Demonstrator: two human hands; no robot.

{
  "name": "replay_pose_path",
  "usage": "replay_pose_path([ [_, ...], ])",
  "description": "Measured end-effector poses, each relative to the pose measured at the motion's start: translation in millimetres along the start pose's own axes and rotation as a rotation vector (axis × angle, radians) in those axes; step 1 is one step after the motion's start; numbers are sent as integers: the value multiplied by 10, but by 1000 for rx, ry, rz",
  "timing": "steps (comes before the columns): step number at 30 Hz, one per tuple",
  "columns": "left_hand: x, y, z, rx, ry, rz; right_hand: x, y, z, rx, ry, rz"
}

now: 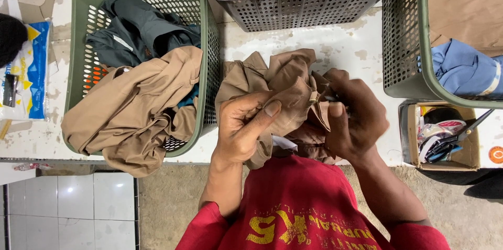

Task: Inspecting tan-colored garments for loose threads and trimming them using a pair of snips at a quality control station.

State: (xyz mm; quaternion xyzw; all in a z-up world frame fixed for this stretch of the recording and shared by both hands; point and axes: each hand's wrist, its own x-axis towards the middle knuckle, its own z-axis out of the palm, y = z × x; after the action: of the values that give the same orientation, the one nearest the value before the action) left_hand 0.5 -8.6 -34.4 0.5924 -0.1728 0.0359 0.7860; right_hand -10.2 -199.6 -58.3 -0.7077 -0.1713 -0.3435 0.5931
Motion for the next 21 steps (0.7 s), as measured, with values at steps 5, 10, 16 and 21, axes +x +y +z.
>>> replay_pose_path([
  [5, 92, 135, 44, 18, -3, 19, 143, 9, 64, 271, -198, 261],
  [10, 132, -167, -325, 54, -10, 100, 91, 382, 44, 364, -355, 348],
  [16, 479, 302, -356, 313, -39, 211, -123, 751, 14, 276, -476, 483],
  [21, 643, 348, -427, 432, 7, 206, 52, 412, -34, 329, -349, 541],
])
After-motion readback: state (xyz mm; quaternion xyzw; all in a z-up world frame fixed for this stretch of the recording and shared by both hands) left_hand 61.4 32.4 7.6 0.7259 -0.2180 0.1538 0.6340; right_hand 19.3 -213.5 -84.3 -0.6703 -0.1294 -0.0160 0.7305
